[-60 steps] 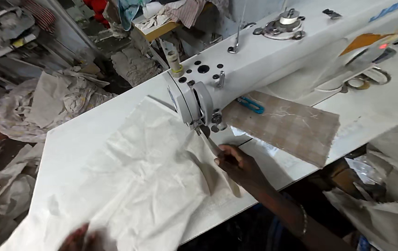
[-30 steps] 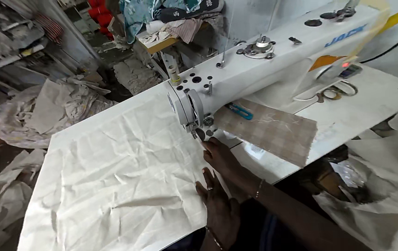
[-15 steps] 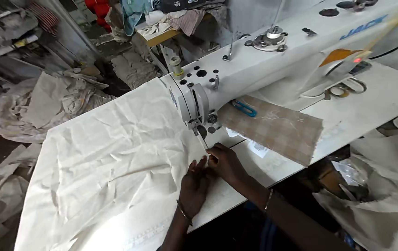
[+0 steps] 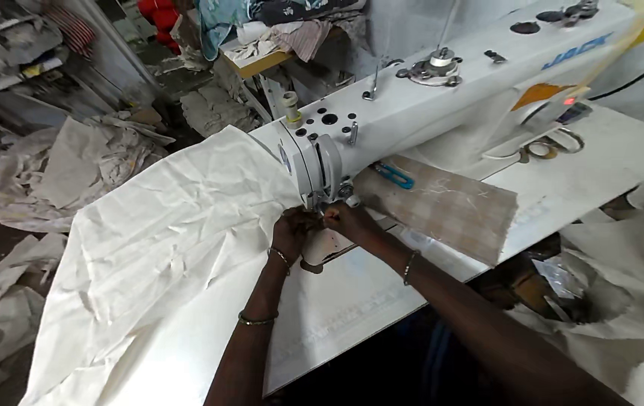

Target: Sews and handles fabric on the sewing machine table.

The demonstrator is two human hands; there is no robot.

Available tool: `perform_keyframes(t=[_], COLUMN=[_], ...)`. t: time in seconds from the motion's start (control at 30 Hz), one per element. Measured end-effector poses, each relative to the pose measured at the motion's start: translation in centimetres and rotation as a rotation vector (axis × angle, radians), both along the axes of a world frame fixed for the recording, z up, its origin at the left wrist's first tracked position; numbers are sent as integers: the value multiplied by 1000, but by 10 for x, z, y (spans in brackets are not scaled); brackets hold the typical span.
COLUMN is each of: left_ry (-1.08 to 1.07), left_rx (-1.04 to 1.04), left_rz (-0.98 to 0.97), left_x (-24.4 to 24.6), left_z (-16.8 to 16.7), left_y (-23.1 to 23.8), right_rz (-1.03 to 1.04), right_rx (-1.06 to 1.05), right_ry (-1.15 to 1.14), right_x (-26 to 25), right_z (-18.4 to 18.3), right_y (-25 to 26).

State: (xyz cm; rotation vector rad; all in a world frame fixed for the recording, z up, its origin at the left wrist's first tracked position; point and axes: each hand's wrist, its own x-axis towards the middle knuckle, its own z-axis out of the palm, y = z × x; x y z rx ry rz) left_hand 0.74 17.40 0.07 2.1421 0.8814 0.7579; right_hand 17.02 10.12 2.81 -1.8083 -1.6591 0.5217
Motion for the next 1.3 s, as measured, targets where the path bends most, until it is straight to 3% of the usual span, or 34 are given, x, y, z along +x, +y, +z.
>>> perform_keyframes(t=[0.1, 0.2, 0.33, 0.43, 0.53, 0.67, 0.77, 0.93, 1.03, 1.1, 1.2, 1.3], left_ry=[-60, 32, 284, 539, 539, 470, 477, 551, 551, 500, 339, 604], left_rx=[-47, 1, 102, 28, -7, -113, -156, -237, -257, -268, -204, 40], left_rz=[115, 230, 295, 253, 307, 489, 557, 594, 600, 510, 48, -268], left_x=[8, 14, 23, 20, 14, 14, 13, 16, 13, 2, -42, -89], left_z=[1, 6, 18, 34, 24, 21, 29, 35, 37, 38, 28, 19], left_y=[10, 6, 8, 2, -6, -18, -28, -38, -42, -41, -30, -18], right_rz=[-223, -476, -357, -408, -444, -215, -105, -73, -89, -132, -331, -435], right_rx=[170, 20, -28, -26, -28, -275, -406, -377, -344, -296, -38, -43], right_ry=[-174, -260, -457, -288, -112, -139, -177, -326, -323, -299, -331, -443], right_x=[42, 90, 97, 97, 61, -17, -55, -77, -74, -59, -1, 74], right_z=[11, 10, -9, 1, 9, 14, 18, 8, 9, 13, 5, -2], right_y=[-3, 8, 2, -18, -60, -98, -81, -29, -33, -51, -69, -63])
